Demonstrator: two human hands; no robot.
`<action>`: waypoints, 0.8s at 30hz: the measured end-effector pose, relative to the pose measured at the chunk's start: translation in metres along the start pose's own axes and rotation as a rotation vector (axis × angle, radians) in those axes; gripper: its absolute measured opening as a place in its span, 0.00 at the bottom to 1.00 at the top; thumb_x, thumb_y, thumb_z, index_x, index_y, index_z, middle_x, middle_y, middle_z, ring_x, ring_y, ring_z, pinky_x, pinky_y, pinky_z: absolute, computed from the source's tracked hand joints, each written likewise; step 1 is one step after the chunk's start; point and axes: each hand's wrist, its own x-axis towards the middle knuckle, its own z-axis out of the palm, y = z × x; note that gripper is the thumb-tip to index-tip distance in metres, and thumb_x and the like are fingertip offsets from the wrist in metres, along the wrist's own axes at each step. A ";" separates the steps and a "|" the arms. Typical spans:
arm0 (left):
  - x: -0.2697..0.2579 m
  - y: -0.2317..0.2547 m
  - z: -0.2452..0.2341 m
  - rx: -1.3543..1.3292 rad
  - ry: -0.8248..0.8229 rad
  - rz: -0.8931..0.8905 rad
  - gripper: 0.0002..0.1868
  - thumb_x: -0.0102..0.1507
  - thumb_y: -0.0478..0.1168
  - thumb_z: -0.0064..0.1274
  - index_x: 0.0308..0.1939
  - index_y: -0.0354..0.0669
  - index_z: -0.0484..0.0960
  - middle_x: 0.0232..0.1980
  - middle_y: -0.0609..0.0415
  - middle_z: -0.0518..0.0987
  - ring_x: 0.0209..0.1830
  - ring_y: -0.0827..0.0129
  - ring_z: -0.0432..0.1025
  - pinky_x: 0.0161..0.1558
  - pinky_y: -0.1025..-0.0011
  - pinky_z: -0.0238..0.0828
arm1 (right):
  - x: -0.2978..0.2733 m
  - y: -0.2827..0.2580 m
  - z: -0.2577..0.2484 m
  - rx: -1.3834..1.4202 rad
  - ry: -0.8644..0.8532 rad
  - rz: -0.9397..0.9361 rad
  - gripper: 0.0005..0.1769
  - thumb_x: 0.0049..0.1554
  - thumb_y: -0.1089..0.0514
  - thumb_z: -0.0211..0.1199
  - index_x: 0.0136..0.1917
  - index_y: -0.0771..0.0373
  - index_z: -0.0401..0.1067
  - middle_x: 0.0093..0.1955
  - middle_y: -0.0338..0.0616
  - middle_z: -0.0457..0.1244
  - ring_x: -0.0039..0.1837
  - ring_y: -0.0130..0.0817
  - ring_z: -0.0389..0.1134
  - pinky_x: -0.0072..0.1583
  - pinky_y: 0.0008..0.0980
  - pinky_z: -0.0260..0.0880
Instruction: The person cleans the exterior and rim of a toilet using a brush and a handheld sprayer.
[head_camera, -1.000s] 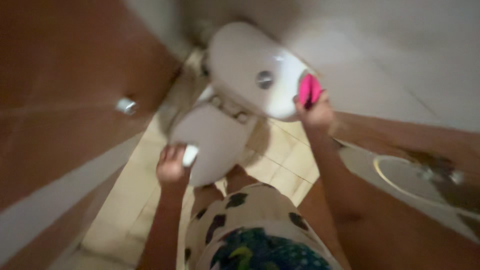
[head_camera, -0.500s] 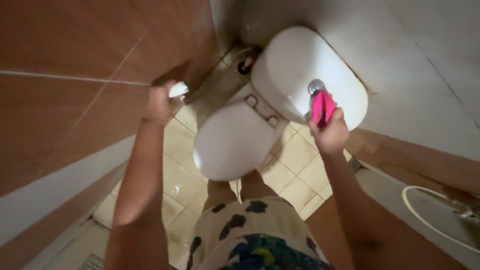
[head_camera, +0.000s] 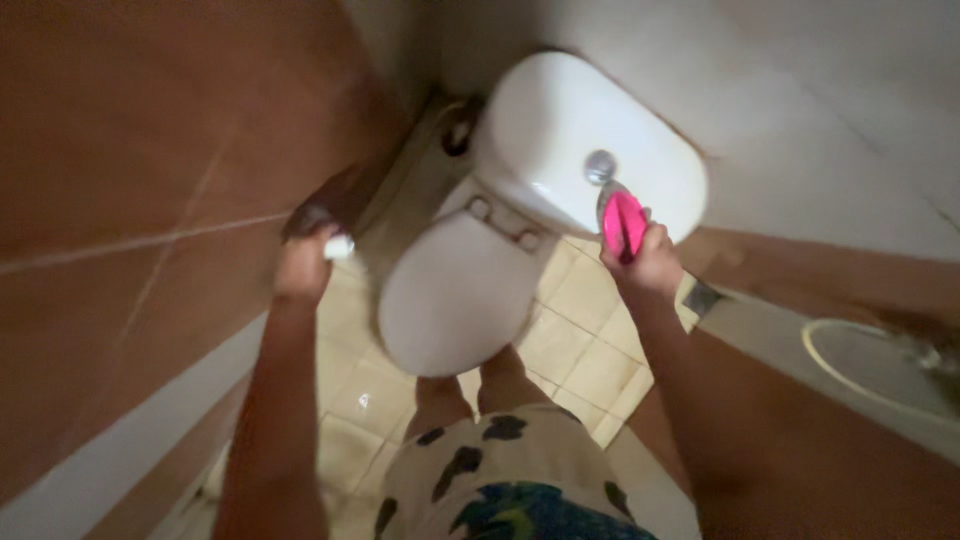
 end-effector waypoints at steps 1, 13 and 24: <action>-0.003 0.003 -0.005 0.115 -0.094 0.020 0.21 0.56 0.27 0.53 0.50 0.51 0.86 0.55 0.44 0.83 0.57 0.45 0.76 0.57 0.56 0.73 | 0.005 0.011 -0.010 -0.013 0.007 0.015 0.36 0.54 0.38 0.73 0.61 0.65 0.65 0.51 0.60 0.69 0.51 0.58 0.73 0.52 0.50 0.74; -0.016 -0.030 0.025 0.402 -0.232 -0.216 0.15 0.64 0.37 0.51 0.51 0.55 0.89 0.36 0.43 0.83 0.35 0.50 0.77 0.40 0.54 0.75 | 0.040 -0.025 -0.046 0.132 -0.266 0.278 0.40 0.52 0.33 0.73 0.59 0.67 0.64 0.49 0.60 0.69 0.47 0.55 0.74 0.51 0.49 0.73; 0.129 0.203 0.069 -0.007 -0.276 -0.072 0.51 0.56 0.54 0.67 0.77 0.42 0.59 0.76 0.35 0.56 0.76 0.40 0.49 0.71 0.41 0.49 | 0.048 0.008 -0.014 0.078 -0.143 0.038 0.40 0.54 0.34 0.72 0.58 0.70 0.63 0.46 0.61 0.67 0.43 0.57 0.72 0.45 0.50 0.73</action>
